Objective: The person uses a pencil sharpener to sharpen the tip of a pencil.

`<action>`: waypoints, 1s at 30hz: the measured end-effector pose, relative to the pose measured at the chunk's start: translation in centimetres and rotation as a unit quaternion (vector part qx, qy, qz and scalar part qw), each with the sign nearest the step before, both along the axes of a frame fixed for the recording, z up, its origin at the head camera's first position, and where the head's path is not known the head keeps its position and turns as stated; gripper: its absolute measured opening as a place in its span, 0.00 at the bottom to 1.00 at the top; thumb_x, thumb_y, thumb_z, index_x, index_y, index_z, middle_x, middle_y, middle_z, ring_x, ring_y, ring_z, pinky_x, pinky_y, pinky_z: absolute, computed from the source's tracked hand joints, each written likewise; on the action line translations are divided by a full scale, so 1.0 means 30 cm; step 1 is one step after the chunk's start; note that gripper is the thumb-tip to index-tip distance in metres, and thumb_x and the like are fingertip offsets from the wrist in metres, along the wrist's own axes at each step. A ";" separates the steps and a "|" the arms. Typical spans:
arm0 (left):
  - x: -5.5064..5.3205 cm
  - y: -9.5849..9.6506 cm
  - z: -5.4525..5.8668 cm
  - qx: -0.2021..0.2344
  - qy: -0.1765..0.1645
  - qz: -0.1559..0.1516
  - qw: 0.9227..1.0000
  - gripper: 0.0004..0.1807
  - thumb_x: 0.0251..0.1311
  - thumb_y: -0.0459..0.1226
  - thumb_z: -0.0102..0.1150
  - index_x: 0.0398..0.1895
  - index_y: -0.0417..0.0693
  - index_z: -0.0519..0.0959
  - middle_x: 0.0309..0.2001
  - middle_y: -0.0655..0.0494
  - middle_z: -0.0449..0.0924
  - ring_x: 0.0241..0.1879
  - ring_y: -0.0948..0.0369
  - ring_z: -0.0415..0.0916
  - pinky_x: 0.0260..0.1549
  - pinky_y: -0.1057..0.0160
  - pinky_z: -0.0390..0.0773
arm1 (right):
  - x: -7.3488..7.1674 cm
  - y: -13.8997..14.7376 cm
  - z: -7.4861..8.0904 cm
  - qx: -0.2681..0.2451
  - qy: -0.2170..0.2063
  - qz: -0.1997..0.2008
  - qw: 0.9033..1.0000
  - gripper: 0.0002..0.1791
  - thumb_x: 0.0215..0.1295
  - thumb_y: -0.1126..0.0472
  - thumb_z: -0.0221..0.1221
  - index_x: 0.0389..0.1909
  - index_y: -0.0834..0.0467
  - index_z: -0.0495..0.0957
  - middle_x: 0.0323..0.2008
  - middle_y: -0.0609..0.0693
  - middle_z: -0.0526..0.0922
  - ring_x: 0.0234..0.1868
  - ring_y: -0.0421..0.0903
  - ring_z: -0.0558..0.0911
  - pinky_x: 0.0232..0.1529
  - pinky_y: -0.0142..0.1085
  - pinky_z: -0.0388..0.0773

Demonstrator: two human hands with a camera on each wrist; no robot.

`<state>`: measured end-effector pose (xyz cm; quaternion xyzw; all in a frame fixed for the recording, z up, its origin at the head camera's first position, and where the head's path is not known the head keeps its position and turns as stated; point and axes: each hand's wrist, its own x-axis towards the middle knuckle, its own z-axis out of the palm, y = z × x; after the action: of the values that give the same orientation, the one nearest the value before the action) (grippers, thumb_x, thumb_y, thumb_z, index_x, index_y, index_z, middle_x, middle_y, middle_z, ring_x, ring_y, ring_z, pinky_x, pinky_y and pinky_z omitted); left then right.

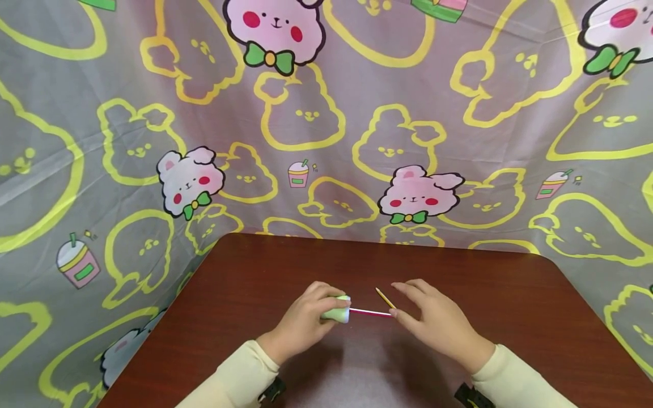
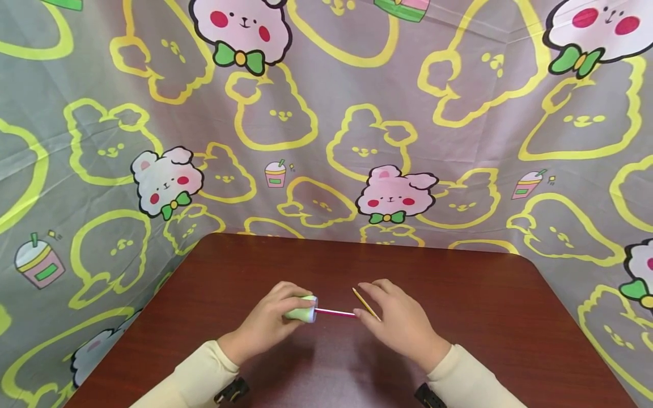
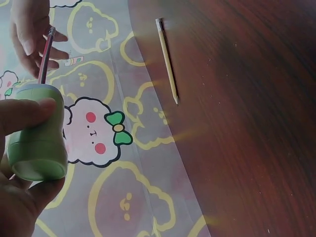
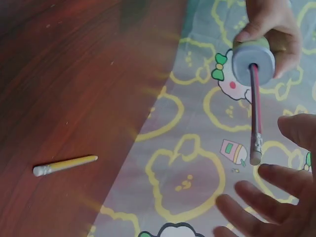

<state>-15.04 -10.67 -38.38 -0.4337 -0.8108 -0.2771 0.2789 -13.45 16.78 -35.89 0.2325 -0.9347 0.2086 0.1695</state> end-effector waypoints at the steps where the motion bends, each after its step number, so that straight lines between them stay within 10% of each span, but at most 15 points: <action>1: 0.000 0.000 0.000 0.001 -0.002 0.000 1.000 0.20 0.39 0.28 0.76 0.41 0.46 0.85 0.45 0.54 0.82 0.47 0.58 0.75 0.46 0.65 0.77 | 0.001 0.000 -0.007 0.009 0.033 0.003 0.999 0.28 0.53 0.50 0.68 0.56 0.55 0.79 0.45 0.48 0.80 0.45 0.48 0.81 0.40 0.46 0.79; 6: 0.003 0.000 0.004 0.004 -0.012 0.003 1.000 0.21 0.39 0.28 0.75 0.42 0.45 0.85 0.45 0.54 0.82 0.47 0.58 0.75 0.46 0.64 0.77 | -0.006 0.010 -0.034 0.027 0.147 0.034 0.988 0.29 0.53 0.49 0.67 0.55 0.56 0.78 0.43 0.51 0.80 0.43 0.49 0.81 0.38 0.46 0.79; 12: 0.005 -0.006 0.010 0.010 -0.038 0.010 0.999 0.22 0.39 0.28 0.75 0.43 0.45 0.85 0.44 0.55 0.82 0.47 0.58 0.75 0.46 0.63 0.77 | -0.016 0.012 -0.053 0.017 0.247 0.078 0.966 0.31 0.72 0.38 0.41 0.52 0.57 0.80 0.41 0.51 0.81 0.39 0.50 0.81 0.38 0.46 0.78; 18: 0.001 -0.013 0.017 0.018 -0.094 0.010 0.995 0.22 0.41 0.28 0.75 0.44 0.46 0.84 0.44 0.56 0.82 0.48 0.58 0.74 0.48 0.62 0.76 | -0.029 0.012 -0.076 0.015 0.306 0.124 0.944 0.24 0.73 0.45 0.45 0.47 0.58 0.82 0.38 0.50 0.82 0.37 0.49 0.80 0.39 0.44 0.76; 30: 0.002 -0.026 0.036 0.035 -0.262 -0.002 0.964 0.25 0.43 0.30 0.74 0.50 0.47 0.83 0.47 0.55 0.82 0.47 0.59 0.75 0.43 0.65 0.75 | -0.049 0.008 -0.085 0.021 0.431 0.187 0.883 0.18 0.74 0.59 0.47 0.32 0.61 0.82 0.24 0.47 0.78 0.24 0.44 0.74 0.26 0.36 0.73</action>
<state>-14.99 -11.44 -37.31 -0.3372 -0.8446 -0.4097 0.0711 -14.93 17.02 -38.43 0.4732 -0.7129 0.0964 0.5085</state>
